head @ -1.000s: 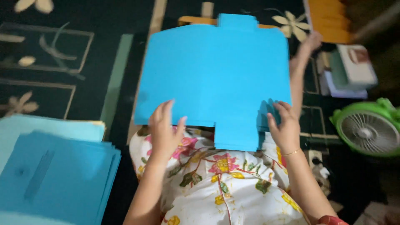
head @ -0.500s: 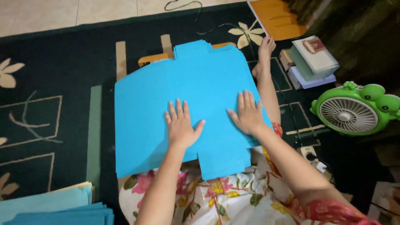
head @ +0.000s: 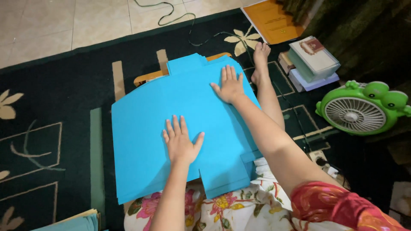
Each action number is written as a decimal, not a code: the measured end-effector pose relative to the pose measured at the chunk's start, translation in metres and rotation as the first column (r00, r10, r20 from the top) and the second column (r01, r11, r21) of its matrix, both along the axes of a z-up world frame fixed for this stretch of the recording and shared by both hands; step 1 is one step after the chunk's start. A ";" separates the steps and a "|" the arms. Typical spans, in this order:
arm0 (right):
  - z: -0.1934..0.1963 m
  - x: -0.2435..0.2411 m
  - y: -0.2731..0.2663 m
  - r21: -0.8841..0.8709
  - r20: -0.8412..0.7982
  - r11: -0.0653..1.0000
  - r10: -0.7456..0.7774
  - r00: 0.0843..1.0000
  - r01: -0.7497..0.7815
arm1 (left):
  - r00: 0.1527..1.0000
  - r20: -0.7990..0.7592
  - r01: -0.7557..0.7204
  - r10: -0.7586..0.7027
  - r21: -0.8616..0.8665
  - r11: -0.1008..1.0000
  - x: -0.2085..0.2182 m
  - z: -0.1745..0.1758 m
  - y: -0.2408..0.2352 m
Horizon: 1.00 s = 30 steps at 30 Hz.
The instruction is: The person sits on the floor and repeatedly folds light blue paper sheets in half by hand. They smooth the creases with their hands and place the folded sheets onto a growing stack to their left.
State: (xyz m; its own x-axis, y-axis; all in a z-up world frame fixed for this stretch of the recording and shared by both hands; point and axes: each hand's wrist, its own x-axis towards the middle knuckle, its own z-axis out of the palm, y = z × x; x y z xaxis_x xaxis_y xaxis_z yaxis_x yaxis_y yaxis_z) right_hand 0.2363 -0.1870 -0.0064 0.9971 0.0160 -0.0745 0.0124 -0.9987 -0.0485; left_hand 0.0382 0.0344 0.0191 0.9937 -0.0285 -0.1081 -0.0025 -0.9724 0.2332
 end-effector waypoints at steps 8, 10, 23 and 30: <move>0.002 -0.187 -0.047 0.154 0.012 0.987 -0.043 0.999 0.041 | 0.998 0.069 -0.003 0.001 0.036 0.999 -0.002 -0.012 -0.002; 0.004 -0.215 -0.066 0.224 -0.004 0.969 -0.103 0.995 0.102 | 0.997 0.079 -0.004 0.001 0.043 0.999 -0.004 -0.017 -0.005; 0.021 -0.252 -0.090 0.211 0.007 0.975 -0.076 0.997 0.073 | 1.000 0.022 -0.004 0.004 0.020 1.000 -0.026 -0.017 -0.020; -0.036 -0.235 -0.073 0.139 0.127 0.989 0.036 0.991 -0.054 | 1.000 0.007 0.000 0.000 0.005 1.000 -0.029 -0.006 -0.020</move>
State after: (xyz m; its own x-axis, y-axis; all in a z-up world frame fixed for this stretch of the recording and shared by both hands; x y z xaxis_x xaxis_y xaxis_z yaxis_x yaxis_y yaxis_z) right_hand 0.0012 -0.2602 -0.0428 0.9965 0.0626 0.0554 0.0718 -0.9801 -0.1849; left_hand 0.0090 0.0144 0.0130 0.9944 -0.0278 -0.1015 -0.0039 -0.9735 0.2287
